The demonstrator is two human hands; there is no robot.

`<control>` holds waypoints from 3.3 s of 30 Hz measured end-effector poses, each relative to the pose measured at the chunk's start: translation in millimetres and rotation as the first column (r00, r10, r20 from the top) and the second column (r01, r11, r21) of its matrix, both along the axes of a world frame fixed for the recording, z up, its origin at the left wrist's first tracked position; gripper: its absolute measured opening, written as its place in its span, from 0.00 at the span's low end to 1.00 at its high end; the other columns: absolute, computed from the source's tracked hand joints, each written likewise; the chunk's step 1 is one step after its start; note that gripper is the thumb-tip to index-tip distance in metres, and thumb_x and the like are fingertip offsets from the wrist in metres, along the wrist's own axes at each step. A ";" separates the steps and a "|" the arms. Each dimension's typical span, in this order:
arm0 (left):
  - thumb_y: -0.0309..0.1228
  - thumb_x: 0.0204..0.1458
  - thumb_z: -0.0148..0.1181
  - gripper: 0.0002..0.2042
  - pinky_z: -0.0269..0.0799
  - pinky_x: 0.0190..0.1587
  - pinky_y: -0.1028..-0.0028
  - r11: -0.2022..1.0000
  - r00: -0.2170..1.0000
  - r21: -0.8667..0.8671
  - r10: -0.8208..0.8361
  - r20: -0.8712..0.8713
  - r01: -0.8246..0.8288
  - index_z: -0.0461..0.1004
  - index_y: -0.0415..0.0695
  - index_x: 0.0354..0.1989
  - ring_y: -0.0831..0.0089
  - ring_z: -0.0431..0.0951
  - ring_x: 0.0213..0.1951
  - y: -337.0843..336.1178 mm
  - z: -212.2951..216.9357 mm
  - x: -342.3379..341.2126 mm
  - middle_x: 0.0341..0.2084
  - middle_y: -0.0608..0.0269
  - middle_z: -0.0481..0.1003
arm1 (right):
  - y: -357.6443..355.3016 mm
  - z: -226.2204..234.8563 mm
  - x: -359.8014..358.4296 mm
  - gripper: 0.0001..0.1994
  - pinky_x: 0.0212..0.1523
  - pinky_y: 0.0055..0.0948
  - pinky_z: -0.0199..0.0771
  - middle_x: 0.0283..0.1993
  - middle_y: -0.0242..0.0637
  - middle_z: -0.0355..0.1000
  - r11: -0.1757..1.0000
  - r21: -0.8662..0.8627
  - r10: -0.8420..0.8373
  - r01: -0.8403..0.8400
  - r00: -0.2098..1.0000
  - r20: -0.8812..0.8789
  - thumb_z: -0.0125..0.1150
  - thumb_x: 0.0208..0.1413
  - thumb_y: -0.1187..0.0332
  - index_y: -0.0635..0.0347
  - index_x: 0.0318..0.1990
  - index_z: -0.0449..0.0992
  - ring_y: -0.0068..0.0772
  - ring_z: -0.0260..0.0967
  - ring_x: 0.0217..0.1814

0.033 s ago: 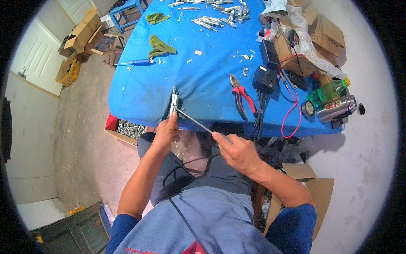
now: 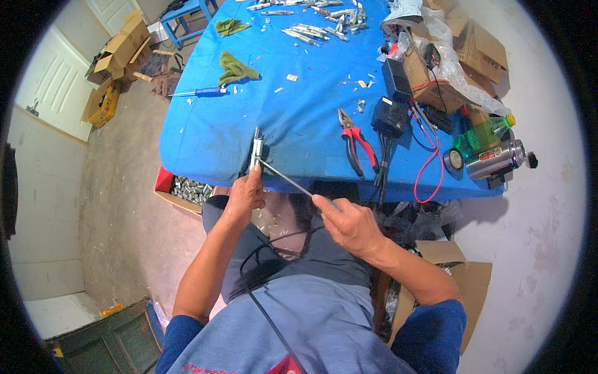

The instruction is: The person assembles small metal components using a screwdriver and pliers, picking them from a cardboard box and placing them on their lap while sitting on the floor.

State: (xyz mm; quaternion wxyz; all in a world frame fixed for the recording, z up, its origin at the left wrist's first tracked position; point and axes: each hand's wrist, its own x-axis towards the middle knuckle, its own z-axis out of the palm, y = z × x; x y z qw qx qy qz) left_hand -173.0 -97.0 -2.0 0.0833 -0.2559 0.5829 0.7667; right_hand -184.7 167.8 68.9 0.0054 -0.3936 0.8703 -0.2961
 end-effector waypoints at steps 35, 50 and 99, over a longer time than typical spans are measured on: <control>0.57 0.59 0.53 0.26 0.55 0.20 0.72 0.996 0.998 0.073 -0.051 0.034 0.048 0.64 0.46 0.22 0.77 0.57 0.17 -13.0 -4.8 2.1 0.15 0.72 0.58 | 2.8 32.9 -22.2 0.20 0.16 0.14 0.60 0.34 0.31 0.74 0.913 -0.089 -0.033 0.398 0.290 0.957 0.55 0.64 0.65 0.57 0.62 0.71 0.13 0.64 0.21; 0.59 0.59 0.54 0.27 0.49 0.20 0.74 0.993 0.998 0.118 0.011 0.060 -0.018 0.54 0.54 0.18 0.79 0.49 0.14 0.9 7.0 2.8 0.13 0.76 0.49 | 11.9 8.3 -23.9 0.23 0.33 0.26 0.72 0.35 0.30 0.76 0.980 -0.162 -0.020 0.117 0.863 0.504 0.60 0.58 0.67 0.55 0.62 0.71 0.23 0.70 0.29; 0.56 0.61 0.52 0.25 0.44 0.19 0.76 0.982 0.995 0.188 0.014 0.097 -0.032 0.55 0.54 0.19 0.81 0.47 0.14 -12.2 22.7 -2.1 0.13 0.77 0.49 | -16.0 19.9 -2.4 0.21 0.34 0.37 0.74 0.31 0.45 0.73 0.952 0.296 -0.043 0.080 0.991 -0.128 0.60 0.56 0.72 0.57 0.59 0.72 0.46 0.74 0.32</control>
